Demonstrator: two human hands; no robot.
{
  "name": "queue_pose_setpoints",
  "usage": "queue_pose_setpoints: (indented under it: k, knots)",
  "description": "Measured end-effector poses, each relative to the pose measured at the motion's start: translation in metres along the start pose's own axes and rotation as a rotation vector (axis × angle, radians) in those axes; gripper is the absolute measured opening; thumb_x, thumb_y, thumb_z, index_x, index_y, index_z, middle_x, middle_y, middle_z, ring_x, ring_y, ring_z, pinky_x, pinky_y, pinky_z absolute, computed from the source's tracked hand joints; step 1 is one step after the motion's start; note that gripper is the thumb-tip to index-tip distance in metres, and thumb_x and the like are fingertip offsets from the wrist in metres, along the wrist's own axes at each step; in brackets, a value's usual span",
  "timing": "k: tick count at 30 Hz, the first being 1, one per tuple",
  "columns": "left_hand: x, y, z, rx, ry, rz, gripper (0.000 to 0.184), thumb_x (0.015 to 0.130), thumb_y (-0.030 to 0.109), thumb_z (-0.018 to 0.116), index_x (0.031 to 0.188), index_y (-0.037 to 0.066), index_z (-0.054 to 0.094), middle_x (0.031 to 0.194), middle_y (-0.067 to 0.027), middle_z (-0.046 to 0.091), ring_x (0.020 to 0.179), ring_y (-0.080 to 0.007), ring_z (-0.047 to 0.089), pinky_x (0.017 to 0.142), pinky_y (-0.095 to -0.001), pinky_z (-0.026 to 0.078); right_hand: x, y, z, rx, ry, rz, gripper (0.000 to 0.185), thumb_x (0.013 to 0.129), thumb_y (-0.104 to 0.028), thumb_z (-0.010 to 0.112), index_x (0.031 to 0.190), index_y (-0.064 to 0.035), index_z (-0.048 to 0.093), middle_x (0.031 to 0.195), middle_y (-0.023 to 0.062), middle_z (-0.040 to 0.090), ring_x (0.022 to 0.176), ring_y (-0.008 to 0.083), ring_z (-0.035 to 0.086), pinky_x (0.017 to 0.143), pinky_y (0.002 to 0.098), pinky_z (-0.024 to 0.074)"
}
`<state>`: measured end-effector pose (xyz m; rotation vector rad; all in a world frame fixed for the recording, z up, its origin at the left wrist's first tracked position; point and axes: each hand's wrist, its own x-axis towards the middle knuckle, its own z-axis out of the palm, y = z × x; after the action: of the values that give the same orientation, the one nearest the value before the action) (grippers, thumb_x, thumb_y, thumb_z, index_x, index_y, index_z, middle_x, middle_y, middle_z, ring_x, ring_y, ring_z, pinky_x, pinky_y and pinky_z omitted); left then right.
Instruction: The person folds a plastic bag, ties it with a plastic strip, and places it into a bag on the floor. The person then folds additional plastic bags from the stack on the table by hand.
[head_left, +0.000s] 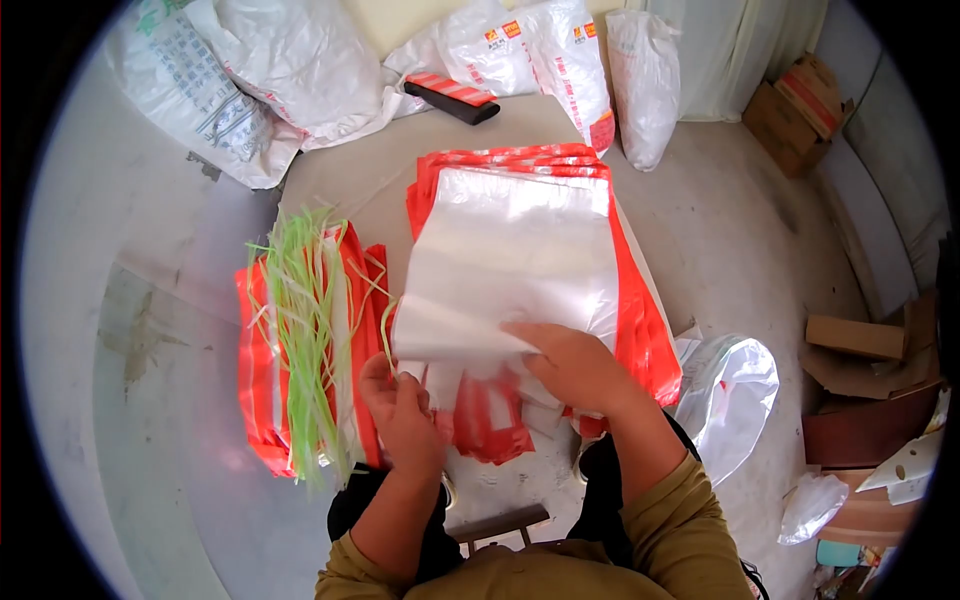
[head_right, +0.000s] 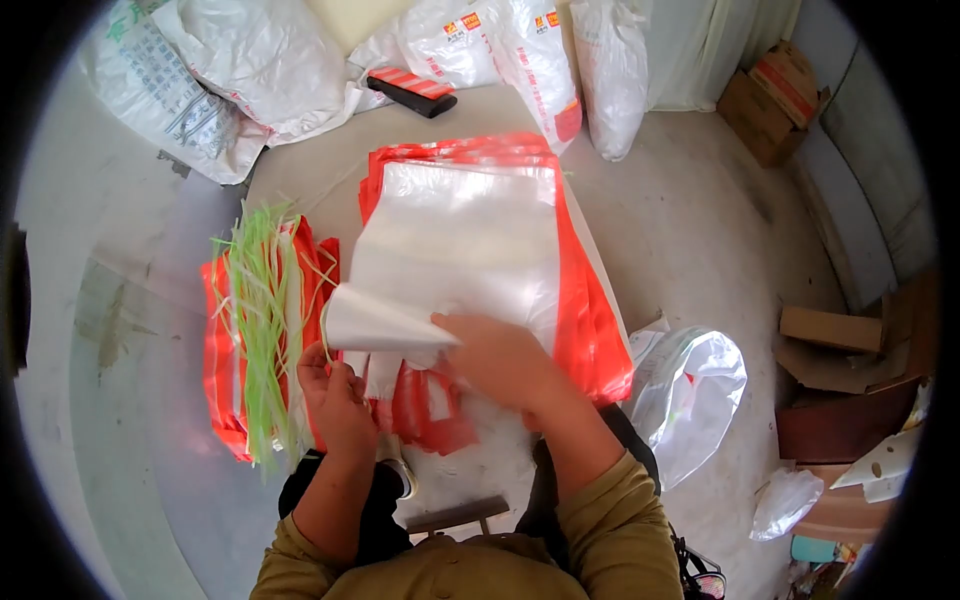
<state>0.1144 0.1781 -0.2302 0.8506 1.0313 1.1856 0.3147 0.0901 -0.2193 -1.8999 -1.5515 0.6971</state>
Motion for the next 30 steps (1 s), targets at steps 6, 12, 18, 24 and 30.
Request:
queue_pose_setpoints:
  k: [6,12,18,24,30]
  knots:
    - [0.016,0.0,-0.01,0.118,-0.381,-0.079,0.053,0.093,0.001,0.052,0.145,0.007,0.042,0.131,-0.0079,0.056,0.082,-0.0086,0.052,0.068,-0.0213,0.044,-0.005,0.002,-0.018,0.945,-0.03,0.408,0.048,0.099,-0.025,0.056,0.14,0.001,0.056,0.132,0.0157,0.065,0.121,0.025,0.062,0.103,0.0376,0.0494]
    - [0.002,0.006,-0.007,0.322,-0.624,-0.304,0.068,0.09,0.001,0.056,0.154,0.001,0.034,0.139,-0.0114,0.056,0.127,-0.0255,0.056,0.105,-0.0375,0.046,-0.013,0.005,0.008,1.421,-0.139,0.398,0.053,0.095,-0.023,0.06,0.14,0.0039,0.054,0.131,0.0141,0.066,0.116,0.0251,0.066,0.102,0.0382,0.0508]
    - [-0.004,0.002,-0.003,0.068,-0.528,-0.38,0.061,0.091,0.01,0.07,0.146,0.001,0.045,0.126,-0.0093,0.064,0.112,-0.0225,0.064,0.097,-0.0364,0.053,-0.01,-0.005,0.016,1.238,-0.223,0.396,0.054,0.106,-0.037,0.051,0.144,0.001,0.052,0.137,0.0096,0.061,0.121,0.0194,0.06,0.104,0.0336,0.0472]
    - [-0.001,0.003,0.007,0.084,-0.553,-0.343,0.055,0.093,0.009,0.069,0.143,0.001,0.049,0.128,-0.0088,0.064,0.114,-0.0208,0.063,0.098,-0.037,0.052,-0.015,-0.014,0.004,1.123,-0.227,0.367,0.085,0.103,-0.07,0.03,0.156,-0.0038,0.037,0.153,0.0133,0.049,0.137,0.0248,0.051,0.113,0.0392,0.0424]
    - [0.006,0.005,0.019,0.059,-0.684,-0.267,0.052,0.092,0.006,0.07,0.14,0.0,0.053,0.127,-0.0088,0.065,0.116,-0.0206,0.063,0.1,-0.0369,0.051,-0.003,-0.008,0.017,1.646,0.052,0.299,0.09,0.101,-0.074,0.025,0.153,-0.0028,0.041,0.151,0.0172,0.051,0.136,0.0303,0.052,0.113,0.0433,0.0431]
